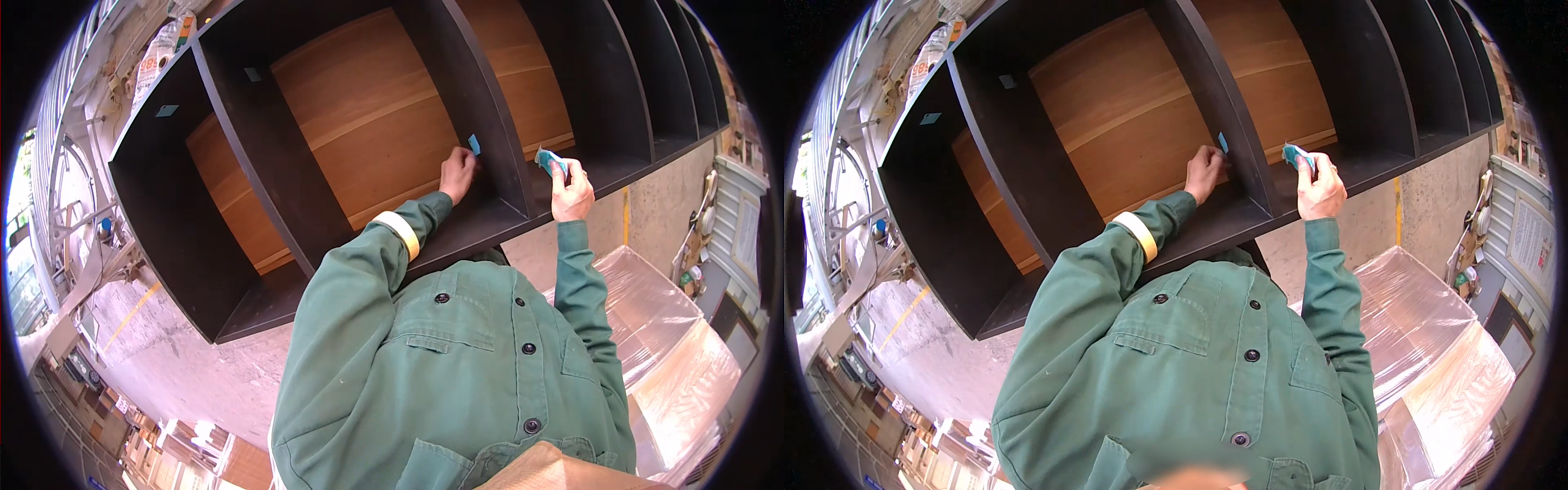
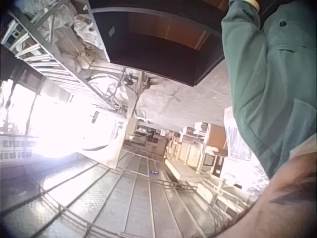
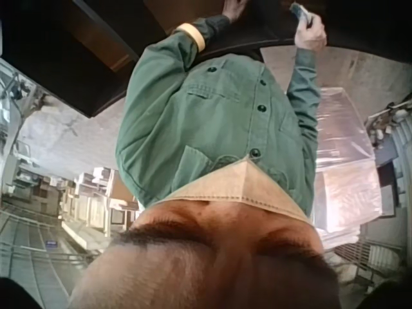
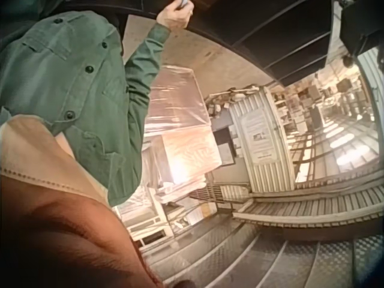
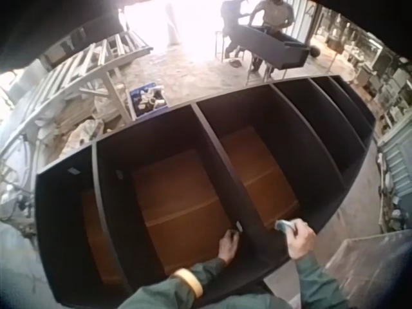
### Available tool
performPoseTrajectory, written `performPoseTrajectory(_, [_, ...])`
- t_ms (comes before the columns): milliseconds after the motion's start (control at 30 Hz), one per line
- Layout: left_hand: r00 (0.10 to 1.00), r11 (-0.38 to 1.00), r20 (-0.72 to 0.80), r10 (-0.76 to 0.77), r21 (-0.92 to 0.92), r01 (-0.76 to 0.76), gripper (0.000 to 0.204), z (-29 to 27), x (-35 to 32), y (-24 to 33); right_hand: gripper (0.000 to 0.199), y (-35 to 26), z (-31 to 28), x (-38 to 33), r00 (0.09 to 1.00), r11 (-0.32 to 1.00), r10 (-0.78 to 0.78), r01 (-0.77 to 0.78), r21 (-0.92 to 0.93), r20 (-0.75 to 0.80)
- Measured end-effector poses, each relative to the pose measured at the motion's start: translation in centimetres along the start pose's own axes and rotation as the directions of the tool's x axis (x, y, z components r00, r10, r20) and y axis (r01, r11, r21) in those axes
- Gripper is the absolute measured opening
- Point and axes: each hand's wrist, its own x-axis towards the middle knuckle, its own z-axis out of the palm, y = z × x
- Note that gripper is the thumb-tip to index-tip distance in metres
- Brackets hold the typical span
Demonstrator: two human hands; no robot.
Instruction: The person peels adhesive pads and applies them onto the interior dividers of a wooden shelving unit by hand. The person then takes a cloth from a bin and pets a dog.
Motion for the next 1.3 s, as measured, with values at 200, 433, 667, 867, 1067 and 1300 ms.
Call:
performPoseTrajectory(200, [0.992, 0.992, -0.014, 0.122, 0.031, -0.121, 0.035, 1.6, 0.5, -1.4, 0.016, -0.2, -0.1, 0.1, 1.0, 1.0, 0.006, -0.005, -0.02, 0.013])
performPoseTrajectory(433, [0.955, 0.974, -0.195, 0.223, 0.092, -0.209, 0.03, 3.7, 0.3, -0.3, 0.015, -0.3, -0.2, 0.1, 0.999, 0.999, 0.024, -0.022, -0.042, 0.039])
performPoseTrajectory(667, [0.946, 0.978, -0.266, 0.182, 0.144, -0.148, 0.026, 4.3, 0.9, -1.0, 0.013, -0.6, -0.2, 0.1, 1.0, 1.0, -0.012, 0.012, 0.004, 0.028])
performPoseTrajectory(867, [0.941, 0.971, -0.266, 0.211, 0.169, -0.17, 0.02, 3.8, 1.1, -1.0, 0.012, -0.5, -0.4, 0.2, 0.999, 1.0, -0.005, 0.005, 0.009, 0.039])
performPoseTrajectory(1067, [0.897, 0.941, -0.317, 0.309, 0.24, -0.24, 0.021, 3.7, 1.5, -2.3, 0.011, -0.2, -0.3, 0.3, 0.999, 0.999, -0.033, 0.033, 0.013, 0.032])
performPoseTrajectory(1300, [0.954, 0.997, -0.3, 0.017, 0.075, 0.006, 0.027, 3.9, 1.7, -2.6, 0.011, 0.1, -0.2, 0.2, 0.999, 0.999, -0.032, 0.032, 0.009, 0.027])
